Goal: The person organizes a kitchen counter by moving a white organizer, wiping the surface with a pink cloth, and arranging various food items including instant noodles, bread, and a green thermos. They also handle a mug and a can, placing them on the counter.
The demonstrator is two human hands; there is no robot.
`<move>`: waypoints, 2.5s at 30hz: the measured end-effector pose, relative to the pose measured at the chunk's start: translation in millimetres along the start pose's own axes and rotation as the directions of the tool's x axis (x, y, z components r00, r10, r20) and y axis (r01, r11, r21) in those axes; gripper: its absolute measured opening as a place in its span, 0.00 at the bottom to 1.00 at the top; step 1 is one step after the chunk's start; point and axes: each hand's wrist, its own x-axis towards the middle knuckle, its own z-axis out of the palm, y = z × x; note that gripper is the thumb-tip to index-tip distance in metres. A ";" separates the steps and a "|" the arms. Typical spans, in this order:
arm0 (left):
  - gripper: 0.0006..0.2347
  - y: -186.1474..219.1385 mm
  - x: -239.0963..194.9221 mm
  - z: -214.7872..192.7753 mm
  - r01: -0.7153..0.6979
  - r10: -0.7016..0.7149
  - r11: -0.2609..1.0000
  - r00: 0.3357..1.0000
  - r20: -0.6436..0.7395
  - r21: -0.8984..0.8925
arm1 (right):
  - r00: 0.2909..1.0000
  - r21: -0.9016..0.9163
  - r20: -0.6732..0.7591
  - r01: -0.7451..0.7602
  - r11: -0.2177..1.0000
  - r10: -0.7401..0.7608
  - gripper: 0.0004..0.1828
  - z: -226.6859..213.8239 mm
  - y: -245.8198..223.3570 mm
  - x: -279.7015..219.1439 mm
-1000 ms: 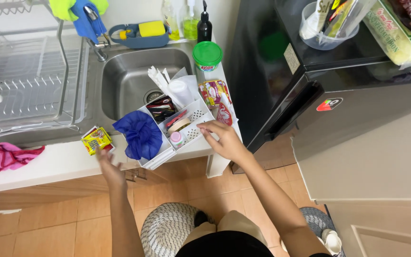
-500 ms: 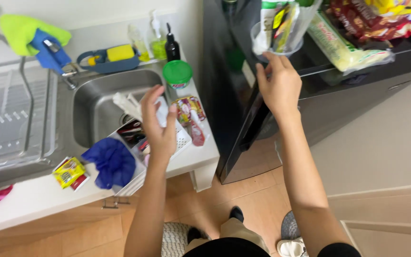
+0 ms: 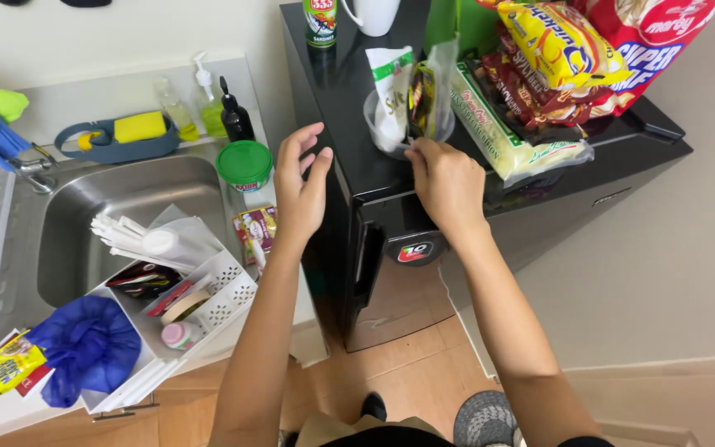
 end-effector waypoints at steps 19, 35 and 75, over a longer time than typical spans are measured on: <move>0.18 -114.9 166.1 49.4 -0.152 0.159 0.948 0.987 -0.003 0.279 | 0.996 0.485 0.086 -0.053 0.873 0.012 0.17 66.7 -50.1 110.6; 0.43 -188.2 261.6 50.6 -0.145 0.120 0.946 0.988 0.101 0.290 | 0.608 0.761 0.063 -0.542 0.356 0.792 0.31 299.8 36.9 212.8; 0.24 -114.1 166.3 17.5 -0.127 0.144 0.973 0.986 -0.079 0.190 | 0.621 0.839 -0.238 -0.256 0.481 0.747 0.20 227.0 -1.0 159.1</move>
